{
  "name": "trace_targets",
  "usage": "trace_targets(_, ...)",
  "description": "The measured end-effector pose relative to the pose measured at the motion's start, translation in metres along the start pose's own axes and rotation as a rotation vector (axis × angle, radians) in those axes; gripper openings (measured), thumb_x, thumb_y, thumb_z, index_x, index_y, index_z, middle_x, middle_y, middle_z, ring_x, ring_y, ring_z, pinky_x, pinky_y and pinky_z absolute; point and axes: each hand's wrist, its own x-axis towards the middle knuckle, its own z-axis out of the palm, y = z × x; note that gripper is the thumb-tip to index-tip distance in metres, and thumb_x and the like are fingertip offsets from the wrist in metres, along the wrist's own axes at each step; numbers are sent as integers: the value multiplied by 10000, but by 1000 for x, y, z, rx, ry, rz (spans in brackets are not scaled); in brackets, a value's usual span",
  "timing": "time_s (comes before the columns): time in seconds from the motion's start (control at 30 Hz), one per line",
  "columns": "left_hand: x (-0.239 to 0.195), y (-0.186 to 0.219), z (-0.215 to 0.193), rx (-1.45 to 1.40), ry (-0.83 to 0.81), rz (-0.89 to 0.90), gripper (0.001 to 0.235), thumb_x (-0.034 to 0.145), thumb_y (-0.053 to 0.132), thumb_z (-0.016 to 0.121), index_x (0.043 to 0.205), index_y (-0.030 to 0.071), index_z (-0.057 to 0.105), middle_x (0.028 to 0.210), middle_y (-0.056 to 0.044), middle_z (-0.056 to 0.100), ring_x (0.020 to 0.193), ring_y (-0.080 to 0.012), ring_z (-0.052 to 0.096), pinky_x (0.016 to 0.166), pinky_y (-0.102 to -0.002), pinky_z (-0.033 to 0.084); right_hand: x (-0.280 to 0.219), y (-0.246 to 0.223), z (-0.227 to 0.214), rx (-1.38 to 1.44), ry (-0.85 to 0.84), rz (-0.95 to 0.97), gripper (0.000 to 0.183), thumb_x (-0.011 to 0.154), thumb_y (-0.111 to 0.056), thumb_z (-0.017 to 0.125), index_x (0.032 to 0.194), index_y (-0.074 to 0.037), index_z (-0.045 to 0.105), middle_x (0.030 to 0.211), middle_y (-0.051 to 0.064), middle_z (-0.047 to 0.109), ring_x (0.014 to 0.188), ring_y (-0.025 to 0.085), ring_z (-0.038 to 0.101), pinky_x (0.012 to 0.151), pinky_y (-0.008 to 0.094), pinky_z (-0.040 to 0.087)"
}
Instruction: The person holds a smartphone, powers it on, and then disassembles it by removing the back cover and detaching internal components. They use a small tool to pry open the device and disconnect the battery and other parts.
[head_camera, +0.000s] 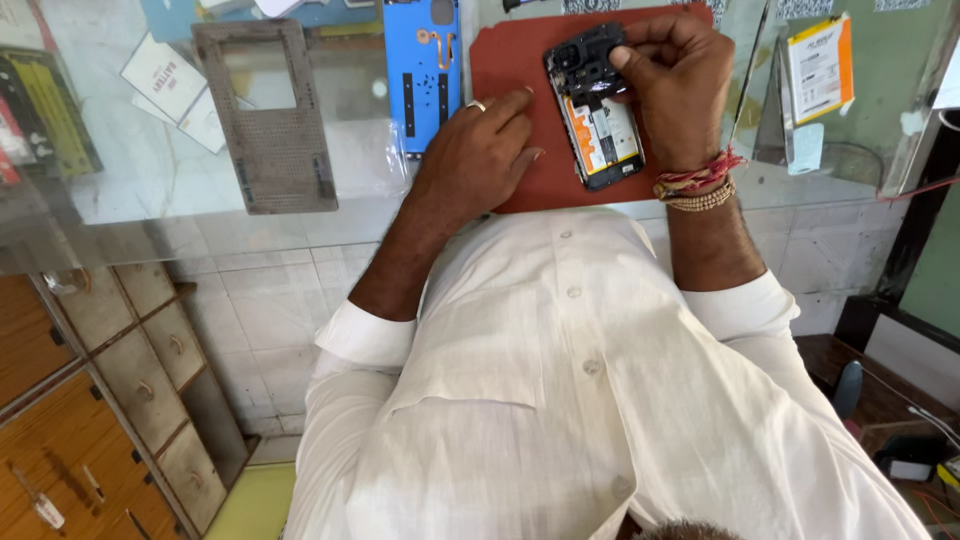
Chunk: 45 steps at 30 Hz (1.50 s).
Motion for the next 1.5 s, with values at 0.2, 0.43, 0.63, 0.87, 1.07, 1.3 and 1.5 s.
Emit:
trace_targets(0.2, -4, -2, -2, 14, -13, -20, 295, 893, 196, 831, 1052, 0, 681, 1377, -182, 619, 1074, -343, 670, 972, -451, 546, 4, 3, 4, 26, -27, 9, 100, 1005, 86, 757, 1093, 54, 722, 992, 112, 777, 799, 105, 752, 616, 222, 610)
trace_targets(0.43, 3, -5, -7, 67, -50, 6, 318, 858, 221, 865, 1015, 11, 685, 1403, -168, 610, 1049, -319, 651, 893, -432, 550, 3, 10, 6, 20, -34, -92, 109, 1006, 120, 782, 1067, 55, 720, 971, 110, 762, 797, 110, 730, 640, 222, 592)
trace_targets(0.63, 7, 0, -8, 65, -71, 13, 331, 839, 233, 868, 1018, 17, 692, 1430, -132, 589, 1042, -324, 633, 881, -438, 549, 2, 9, 7, -36, -16, -117, 115, 998, 118, 791, 1053, 54, 712, 958, 96, 746, 797, 97, 715, 657, 224, 605)
trace_targets(0.87, 11, 7, 3, 92, -57, 52, 395, 823, 234, 856, 1127, 38, 696, 1469, -109, 575, 971, -308, 649, 863, -447, 547, 4, 11, 10, -129, 25, -144, 92, 974, 88, 811, 1008, 60, 730, 910, 90, 754, 774, 107, 709, 675, 245, 580)
trace_targets(1.07, 17, 12, 7, 186, -44, -8, 404, 809, 276, 860, 1071, 28, 679, 1459, -168, 579, 836, -272, 654, 741, -429, 557, 4, 13, 12, -247, 26, -188, 96, 959, 45, 807, 1018, 63, 734, 930, 91, 771, 782, 96, 718, 699, 242, 606)
trace_targets(1.3, 20, 12, 14, 255, -50, -33, 329, 835, 254, 843, 1015, 40, 671, 1424, -152, 621, 793, -261, 664, 671, -427, 547, 6, 13, 10, -323, 29, -190, 114, 938, 42, 822, 1016, 53, 740, 921, 88, 775, 782, 98, 720, 705, 245, 603)
trace_targets(1.5, 23, 5, 14, 162, 7, -38, 295, 862, 177, 777, 1106, 43, 678, 1368, -122, 667, 771, -288, 666, 672, -430, 549, 6, 15, 11, -373, 41, -230, 241, 948, -16, 911, 987, 44, 681, 912, 90, 761, 781, 107, 719, 697, 249, 599)
